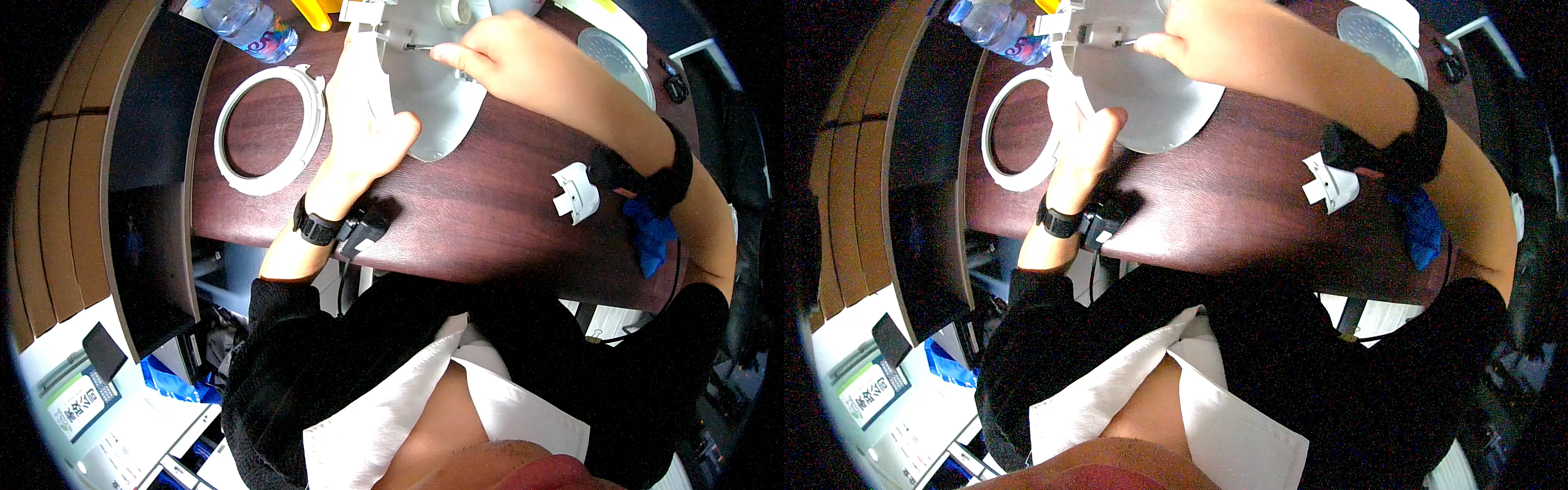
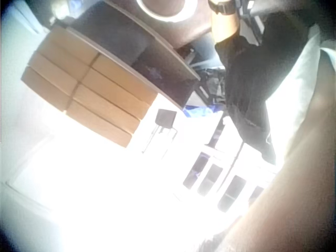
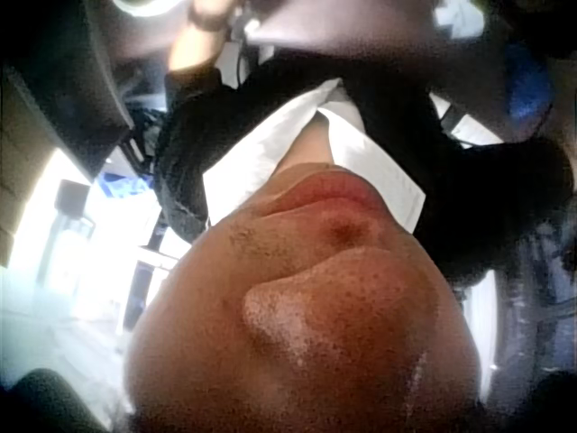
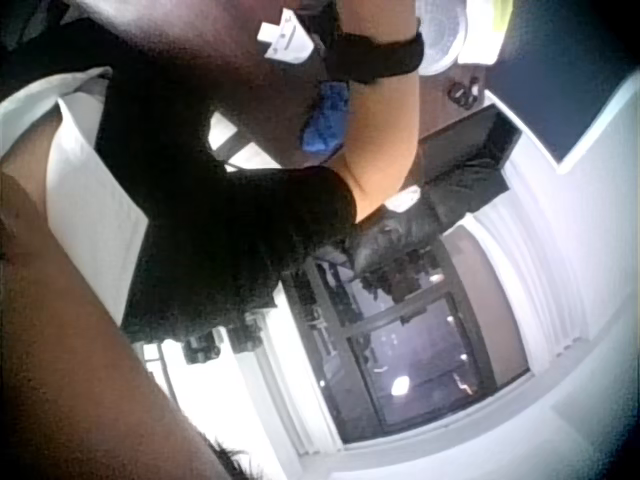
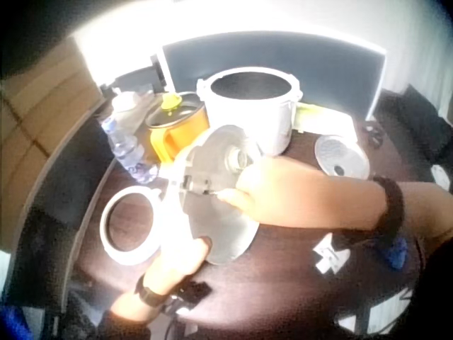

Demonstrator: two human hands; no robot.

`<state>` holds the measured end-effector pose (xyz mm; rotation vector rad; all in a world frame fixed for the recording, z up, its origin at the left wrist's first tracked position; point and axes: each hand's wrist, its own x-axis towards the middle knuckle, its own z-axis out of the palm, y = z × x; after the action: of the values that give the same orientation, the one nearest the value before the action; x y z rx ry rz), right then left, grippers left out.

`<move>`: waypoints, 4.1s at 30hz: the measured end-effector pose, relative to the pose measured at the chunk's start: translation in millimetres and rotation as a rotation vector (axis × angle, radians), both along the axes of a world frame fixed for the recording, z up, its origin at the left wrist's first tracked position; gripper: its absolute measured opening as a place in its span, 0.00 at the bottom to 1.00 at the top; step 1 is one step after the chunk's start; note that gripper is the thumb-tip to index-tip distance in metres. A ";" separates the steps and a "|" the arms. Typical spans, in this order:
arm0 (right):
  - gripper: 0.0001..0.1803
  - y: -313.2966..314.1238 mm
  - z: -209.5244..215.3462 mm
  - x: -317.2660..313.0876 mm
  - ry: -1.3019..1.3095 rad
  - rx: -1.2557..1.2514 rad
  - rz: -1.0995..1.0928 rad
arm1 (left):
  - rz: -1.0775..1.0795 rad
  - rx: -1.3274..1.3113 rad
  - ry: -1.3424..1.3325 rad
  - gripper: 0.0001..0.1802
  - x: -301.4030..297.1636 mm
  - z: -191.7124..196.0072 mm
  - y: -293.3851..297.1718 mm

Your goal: The person uses a screwdriver to tighten screws inside a white plastic light fixture housing. They then attach a perforated metal cover plate and a white plastic ring to the fixture, aligning and pressing the components together.

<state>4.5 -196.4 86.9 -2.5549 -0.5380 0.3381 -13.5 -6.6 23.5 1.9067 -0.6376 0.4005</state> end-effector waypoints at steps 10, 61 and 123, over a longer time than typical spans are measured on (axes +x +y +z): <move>0.26 -15.8 -17.5 -6.3 -0.518 0.151 0.125 | 0.013 -0.045 -0.011 0.24 5.1 -2.0 -1.2; 0.07 5.1 37.9 -21.5 -0.636 -0.598 0.322 | -0.015 0.021 -0.002 0.35 -0.9 -1.2 3.6; 0.07 -22.6 -11.5 -39.9 -0.563 -0.198 0.043 | -0.341 -0.365 0.333 0.28 25.1 16.5 37.1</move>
<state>-35.4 -219.0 75.4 -2.8296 -0.7915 -0.3478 11.6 30.5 40.0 1.4388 -0.6042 -0.0232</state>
